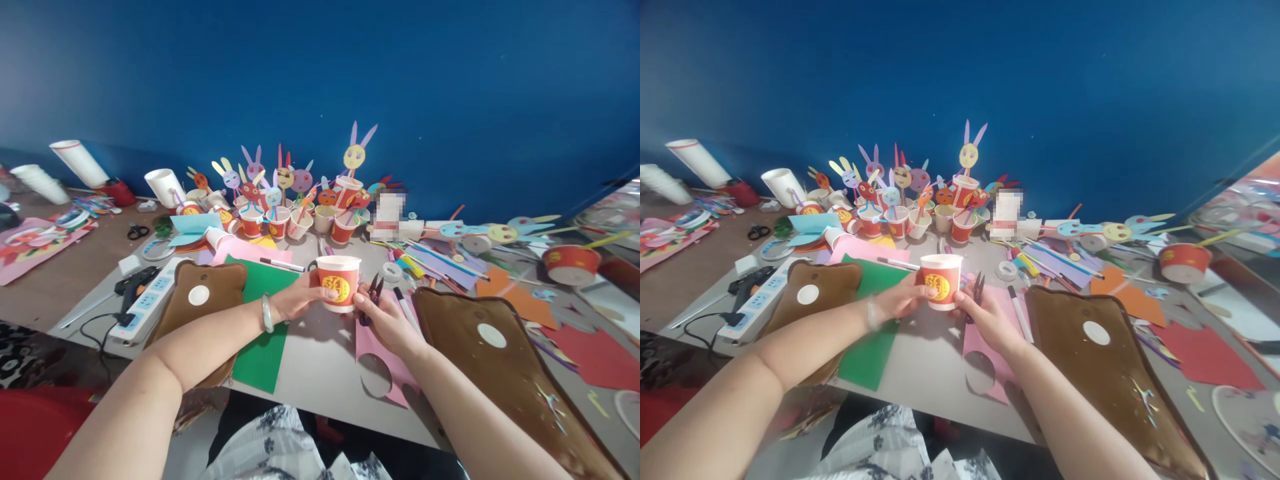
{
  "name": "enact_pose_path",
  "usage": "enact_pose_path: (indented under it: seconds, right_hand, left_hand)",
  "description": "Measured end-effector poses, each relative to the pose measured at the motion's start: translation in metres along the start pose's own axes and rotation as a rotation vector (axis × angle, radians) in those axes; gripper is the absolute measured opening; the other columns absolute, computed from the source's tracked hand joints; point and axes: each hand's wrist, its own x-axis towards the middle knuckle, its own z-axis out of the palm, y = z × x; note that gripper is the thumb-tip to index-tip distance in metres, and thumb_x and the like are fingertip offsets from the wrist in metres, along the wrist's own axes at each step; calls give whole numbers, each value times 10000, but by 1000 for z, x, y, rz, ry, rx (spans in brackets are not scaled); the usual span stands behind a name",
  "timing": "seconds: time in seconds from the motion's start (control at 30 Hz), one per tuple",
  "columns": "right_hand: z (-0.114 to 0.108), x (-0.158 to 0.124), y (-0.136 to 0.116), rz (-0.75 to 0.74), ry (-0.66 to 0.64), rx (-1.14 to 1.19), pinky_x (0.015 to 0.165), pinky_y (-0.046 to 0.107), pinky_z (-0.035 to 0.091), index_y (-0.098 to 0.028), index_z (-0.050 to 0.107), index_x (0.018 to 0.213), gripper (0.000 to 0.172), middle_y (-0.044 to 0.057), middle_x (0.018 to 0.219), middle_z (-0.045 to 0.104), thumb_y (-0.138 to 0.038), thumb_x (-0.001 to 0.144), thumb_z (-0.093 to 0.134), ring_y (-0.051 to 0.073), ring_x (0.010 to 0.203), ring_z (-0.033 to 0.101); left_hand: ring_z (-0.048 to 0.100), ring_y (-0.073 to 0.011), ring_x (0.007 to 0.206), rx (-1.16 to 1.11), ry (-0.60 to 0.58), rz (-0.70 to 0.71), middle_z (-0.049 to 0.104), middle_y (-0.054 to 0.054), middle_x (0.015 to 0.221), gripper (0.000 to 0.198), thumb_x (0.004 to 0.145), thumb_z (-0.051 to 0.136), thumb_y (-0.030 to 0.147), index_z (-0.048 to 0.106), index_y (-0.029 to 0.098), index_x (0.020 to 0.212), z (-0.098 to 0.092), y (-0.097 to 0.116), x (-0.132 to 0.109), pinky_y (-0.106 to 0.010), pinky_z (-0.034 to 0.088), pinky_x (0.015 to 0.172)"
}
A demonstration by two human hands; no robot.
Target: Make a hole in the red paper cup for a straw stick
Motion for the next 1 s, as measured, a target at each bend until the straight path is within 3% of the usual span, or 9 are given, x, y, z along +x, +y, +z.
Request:
enact_pose_path:
  seconds: [0.07,0.17,0.3,0.57,0.8,1.0]
  right_hand:
    - [2,1,0,32,28,-77,534,281,475,-220,458,738,453,8,668,643,-617,806,665,142,542,596]
    - [4,2,-2,46,99,-207,389,239,333,-218,453,732,469,-17,571,607,-657,857,559,94,375,480]
    - [5,0,-7,48,85,-287,362,235,253,-227,444,743,473,-57,484,508,-673,897,467,80,341,379]
    - [5,-2,0,-61,-19,-270,411,226,213,-223,435,767,440,-96,522,352,-628,875,570,66,434,277]
    - [8,-10,-8,14,-151,-148,462,228,303,-198,470,799,415,-56,638,467,-581,958,455,65,472,384]
    - [8,-11,-7,126,-236,-100,366,224,276,-176,557,891,435,-35,555,553,-566,969,379,79,354,408]
  left_hand:
    - [681,-214,872,-6,130,20,722,-113,1007,503,624,831,267,655,119,1071,-2,-1,2,-335,516,814]
    - [664,-185,784,-12,263,44,710,-66,903,539,565,860,223,623,131,1040,-8,-3,6,-319,517,740]
    - [661,-187,789,6,263,2,697,-59,896,548,561,865,220,614,132,1040,-12,-6,9,-338,524,744]
    - [640,-178,867,75,297,2,669,-76,988,589,586,861,226,578,142,1096,-14,-14,8,-327,503,783]
    - [628,-173,896,82,274,-2,659,-45,981,584,616,806,176,535,177,1133,-16,-19,8,-327,486,814]
    - [627,-177,915,156,298,13,669,-70,1025,468,657,723,152,574,155,1100,-17,-19,9,-316,489,818]
